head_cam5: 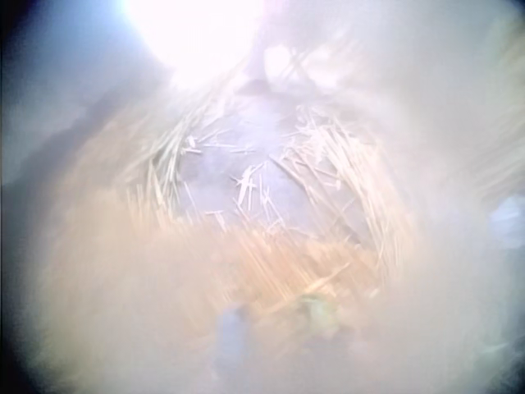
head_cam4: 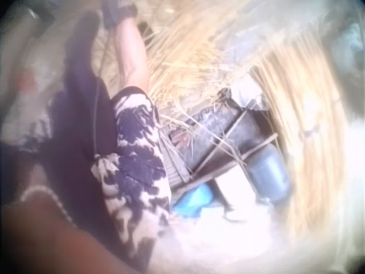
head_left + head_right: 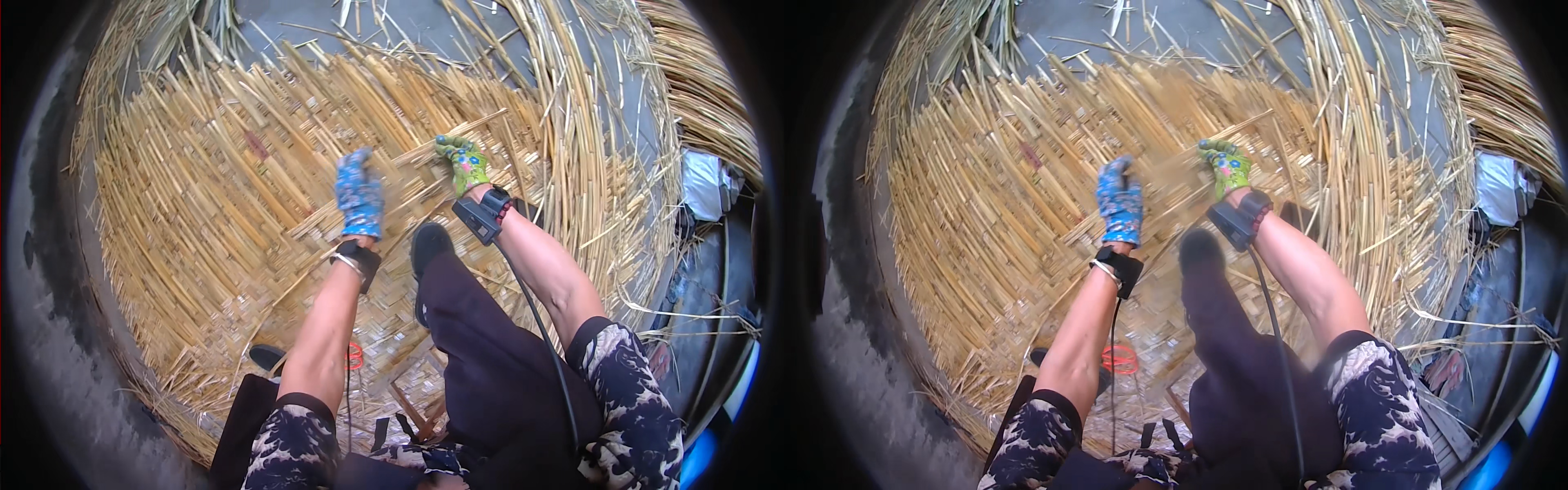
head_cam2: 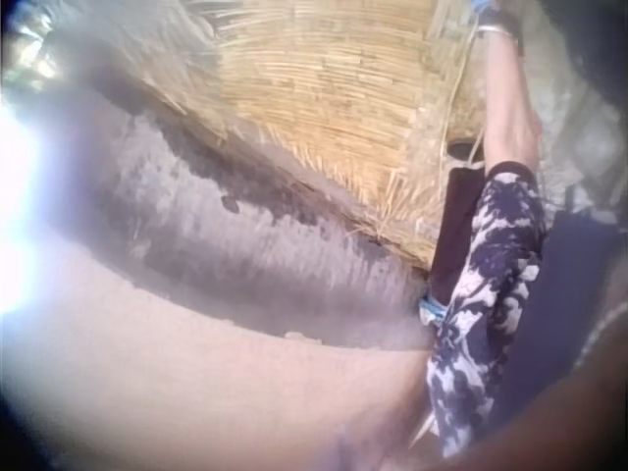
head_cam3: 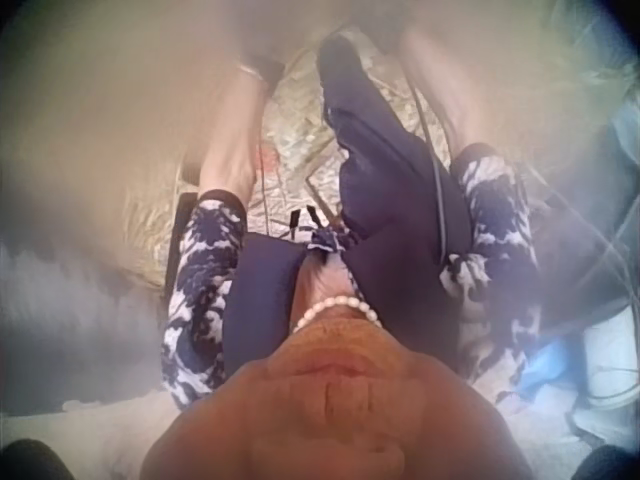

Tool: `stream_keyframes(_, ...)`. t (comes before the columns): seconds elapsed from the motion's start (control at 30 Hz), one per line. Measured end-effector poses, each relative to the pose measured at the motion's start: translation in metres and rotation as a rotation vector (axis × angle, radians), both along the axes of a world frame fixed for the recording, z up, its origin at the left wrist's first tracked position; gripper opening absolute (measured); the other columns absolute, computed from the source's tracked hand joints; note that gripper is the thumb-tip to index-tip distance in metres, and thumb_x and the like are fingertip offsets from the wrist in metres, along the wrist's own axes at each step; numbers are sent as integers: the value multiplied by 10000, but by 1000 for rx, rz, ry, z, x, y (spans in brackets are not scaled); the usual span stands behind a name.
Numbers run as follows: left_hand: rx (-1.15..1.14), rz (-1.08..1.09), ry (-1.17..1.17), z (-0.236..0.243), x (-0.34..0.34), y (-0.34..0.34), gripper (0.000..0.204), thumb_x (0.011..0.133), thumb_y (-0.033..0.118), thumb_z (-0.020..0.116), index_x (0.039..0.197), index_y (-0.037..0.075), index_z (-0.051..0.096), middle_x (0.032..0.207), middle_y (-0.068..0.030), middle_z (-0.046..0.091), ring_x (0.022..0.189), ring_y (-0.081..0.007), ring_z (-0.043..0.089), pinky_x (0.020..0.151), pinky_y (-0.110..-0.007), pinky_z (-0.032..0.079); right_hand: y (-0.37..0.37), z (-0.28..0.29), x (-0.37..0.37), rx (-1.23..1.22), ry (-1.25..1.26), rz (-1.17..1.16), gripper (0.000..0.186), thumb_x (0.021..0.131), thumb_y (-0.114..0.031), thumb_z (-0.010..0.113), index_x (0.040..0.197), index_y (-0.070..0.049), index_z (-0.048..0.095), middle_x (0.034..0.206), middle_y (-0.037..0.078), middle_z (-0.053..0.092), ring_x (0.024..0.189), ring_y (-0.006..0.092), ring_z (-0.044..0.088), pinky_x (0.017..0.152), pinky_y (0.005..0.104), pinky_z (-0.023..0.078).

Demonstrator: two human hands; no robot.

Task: The recorder is weaving thin strips of bamboo or straw into a circular mat.

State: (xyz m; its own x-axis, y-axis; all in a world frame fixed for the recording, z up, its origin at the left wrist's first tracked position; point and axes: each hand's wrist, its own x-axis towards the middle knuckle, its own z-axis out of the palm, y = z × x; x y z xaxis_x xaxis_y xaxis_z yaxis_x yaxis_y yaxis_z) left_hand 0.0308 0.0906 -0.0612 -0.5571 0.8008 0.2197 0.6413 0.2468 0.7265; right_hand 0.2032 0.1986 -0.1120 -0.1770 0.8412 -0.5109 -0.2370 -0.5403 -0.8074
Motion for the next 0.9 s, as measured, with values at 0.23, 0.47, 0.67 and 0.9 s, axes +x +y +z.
stream_keyframes(0.23,-737,-363,57,6,27,72,240,743,320,658,850,110,702,836,-156,648,797,-325,622,753,-414,496,40,19,26,180,-211,444,172,760,18,601,925,0,649,876,91,673,790,175,637,742,282,517)
stream_keyframes(0.47,-406,-76,-141,7,31,56,271,783,290,633,835,32,693,789,-157,670,748,-286,663,685,-363,509,96,11,-26,576,-759,624,162,727,-66,669,885,-28,669,793,59,680,725,121,621,670,266,489)
stream_keyframes(0.67,-396,62,-225,6,28,62,273,752,300,634,874,60,679,839,-168,659,783,-333,637,713,-399,502,94,25,-32,702,-945,710,191,737,-174,625,901,-100,692,849,104,683,778,248,647,677,335,508)
stream_keyframes(0.9,-449,10,-214,11,23,63,347,757,288,641,981,25,670,919,-167,669,876,-309,644,787,-367,496,112,37,-47,1042,-1270,1363,209,739,-176,574,907,-106,675,902,151,662,816,323,639,693,406,505)
